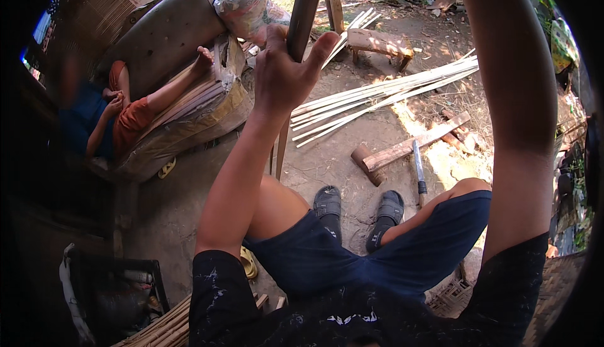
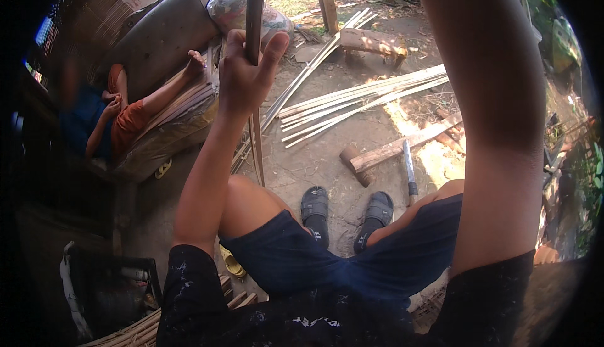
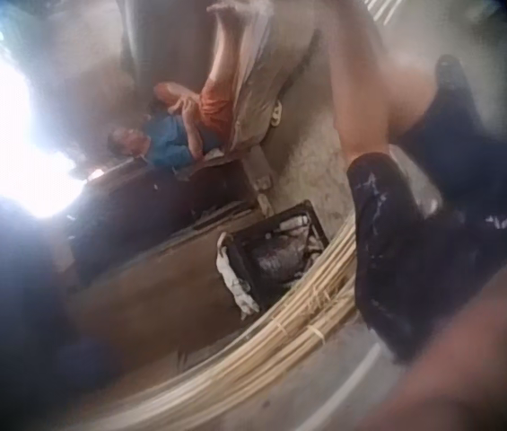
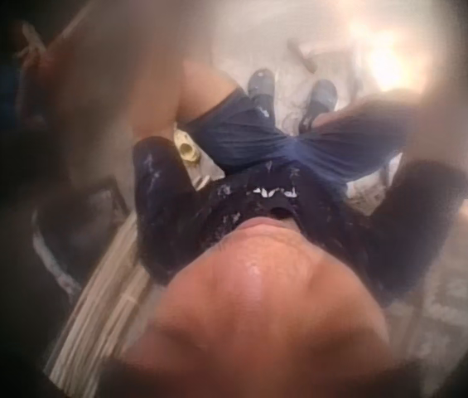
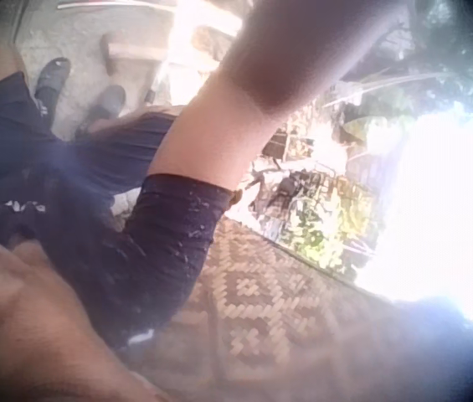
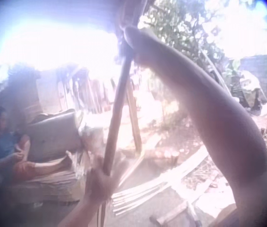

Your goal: The person splits long bamboo strips into thinner pieces using a machete and a wooden block. They repeatedly position the strips, strike them with the machete, and separate the resulting slats, occasionally inspecting the split edges.

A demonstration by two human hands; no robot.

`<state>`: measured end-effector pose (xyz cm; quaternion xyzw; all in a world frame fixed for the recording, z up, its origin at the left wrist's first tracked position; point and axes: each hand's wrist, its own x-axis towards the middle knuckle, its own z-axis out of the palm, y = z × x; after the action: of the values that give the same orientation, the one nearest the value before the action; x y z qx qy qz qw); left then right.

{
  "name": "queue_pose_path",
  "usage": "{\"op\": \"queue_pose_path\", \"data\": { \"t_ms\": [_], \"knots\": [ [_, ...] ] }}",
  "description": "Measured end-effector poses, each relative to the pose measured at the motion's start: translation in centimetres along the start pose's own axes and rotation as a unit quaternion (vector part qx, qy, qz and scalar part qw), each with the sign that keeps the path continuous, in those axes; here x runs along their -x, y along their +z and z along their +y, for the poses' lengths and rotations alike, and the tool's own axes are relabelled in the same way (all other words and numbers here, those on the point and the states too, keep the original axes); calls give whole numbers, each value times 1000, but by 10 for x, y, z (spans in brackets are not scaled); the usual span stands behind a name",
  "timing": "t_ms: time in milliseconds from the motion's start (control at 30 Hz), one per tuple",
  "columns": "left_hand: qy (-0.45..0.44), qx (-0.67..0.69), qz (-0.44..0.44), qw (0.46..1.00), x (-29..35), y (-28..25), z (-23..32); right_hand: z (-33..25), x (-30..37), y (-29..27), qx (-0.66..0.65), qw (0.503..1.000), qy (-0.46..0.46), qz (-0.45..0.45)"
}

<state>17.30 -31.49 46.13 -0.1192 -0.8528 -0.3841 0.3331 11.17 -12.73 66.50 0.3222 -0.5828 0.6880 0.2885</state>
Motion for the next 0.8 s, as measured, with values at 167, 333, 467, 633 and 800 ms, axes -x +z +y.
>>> {"op": "queue_pose_path", "data": {
  "t_ms": [167, 333, 467, 633, 800],
  "knots": [
    [41, 200, -66, 977, 6, 9, -42, 32, 69, 7, 66, 993, 20, -100],
    [43, 48, 11, 998, 5, 1, -24, 49, 137, 3, 111, 976, 38, -181],
    [128, -24, 16, 991, 6, -7, -16, 60, 175, 5, 124, 967, 57, -216],
    [26, 315, -127, 940, 4, -10, -23, 69, 171, 8, 123, 969, 58, -205],
    [76, 213, -108, 968, 7, 12, -25, 76, 174, 9, 126, 968, 66, -205]
  ]
}}
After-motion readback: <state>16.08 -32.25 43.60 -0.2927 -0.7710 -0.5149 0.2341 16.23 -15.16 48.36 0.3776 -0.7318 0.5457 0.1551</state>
